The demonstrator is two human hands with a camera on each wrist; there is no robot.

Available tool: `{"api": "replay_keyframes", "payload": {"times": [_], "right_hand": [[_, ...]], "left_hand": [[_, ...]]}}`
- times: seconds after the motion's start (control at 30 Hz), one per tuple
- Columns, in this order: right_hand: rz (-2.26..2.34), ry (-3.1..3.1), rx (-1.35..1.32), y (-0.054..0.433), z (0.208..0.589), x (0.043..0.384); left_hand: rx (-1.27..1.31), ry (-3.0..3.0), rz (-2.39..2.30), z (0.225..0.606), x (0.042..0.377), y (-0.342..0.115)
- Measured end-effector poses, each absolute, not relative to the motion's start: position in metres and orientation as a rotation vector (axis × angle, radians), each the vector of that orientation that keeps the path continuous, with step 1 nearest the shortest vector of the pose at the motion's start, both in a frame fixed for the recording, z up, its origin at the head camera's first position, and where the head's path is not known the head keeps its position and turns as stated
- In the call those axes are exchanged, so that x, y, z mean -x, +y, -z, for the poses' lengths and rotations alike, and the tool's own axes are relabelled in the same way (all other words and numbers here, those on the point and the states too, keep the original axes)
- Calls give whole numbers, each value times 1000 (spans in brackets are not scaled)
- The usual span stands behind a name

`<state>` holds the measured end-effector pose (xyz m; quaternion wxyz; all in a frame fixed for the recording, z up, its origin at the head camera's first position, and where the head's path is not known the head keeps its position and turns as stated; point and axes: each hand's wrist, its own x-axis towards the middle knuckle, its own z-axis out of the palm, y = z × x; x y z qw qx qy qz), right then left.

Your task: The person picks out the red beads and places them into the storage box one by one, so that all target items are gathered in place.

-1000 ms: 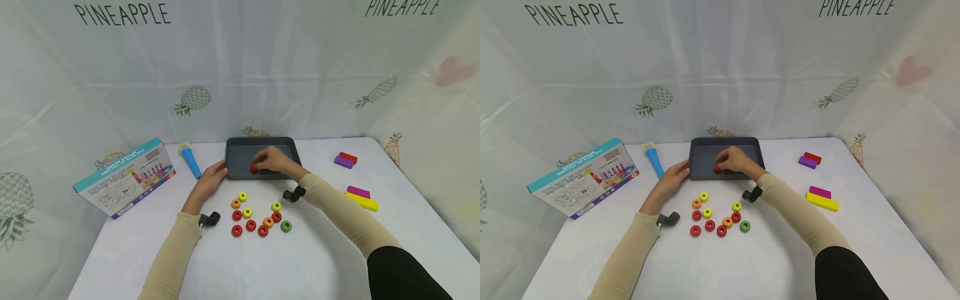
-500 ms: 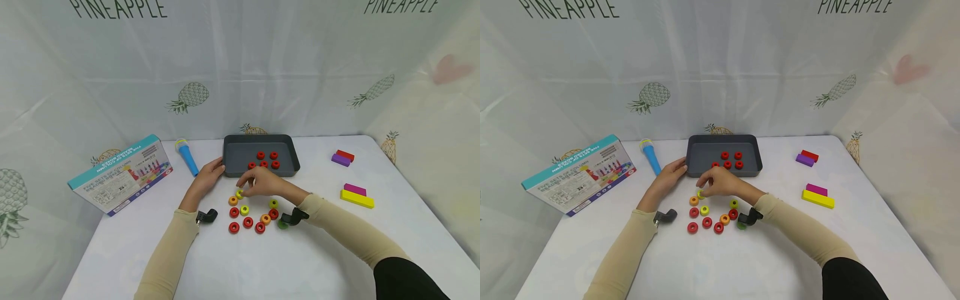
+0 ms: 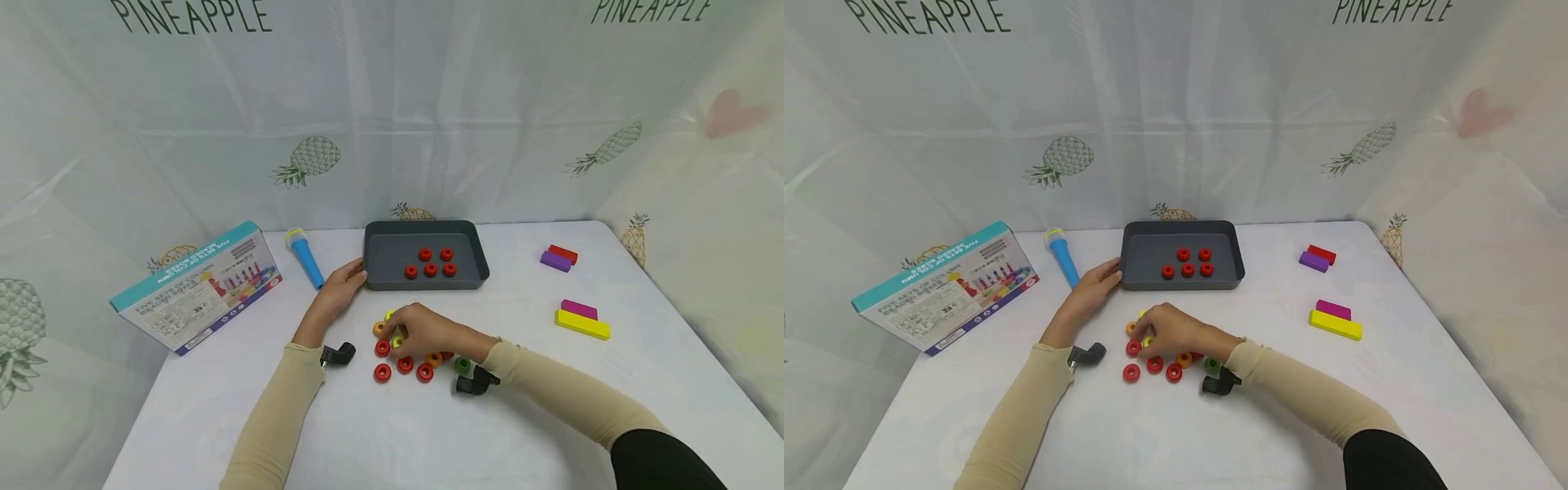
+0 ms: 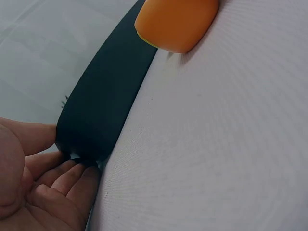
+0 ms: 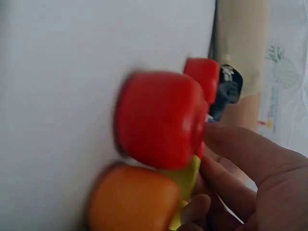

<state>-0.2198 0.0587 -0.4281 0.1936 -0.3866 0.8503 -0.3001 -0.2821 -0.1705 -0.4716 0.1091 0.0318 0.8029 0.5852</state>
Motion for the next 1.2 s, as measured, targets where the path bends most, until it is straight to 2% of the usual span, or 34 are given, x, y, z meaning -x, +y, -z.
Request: {"api": "replay_keyframes", "payload": {"times": [0.63, 1.2], "right_hand": [[883, 2386, 1126, 61, 437, 223], [968, 2430, 1161, 65, 409, 261]], "left_hand": [[-101, 2374, -1716, 474, 281, -172], [-99, 2387, -1694, 471, 280, -171]]}}
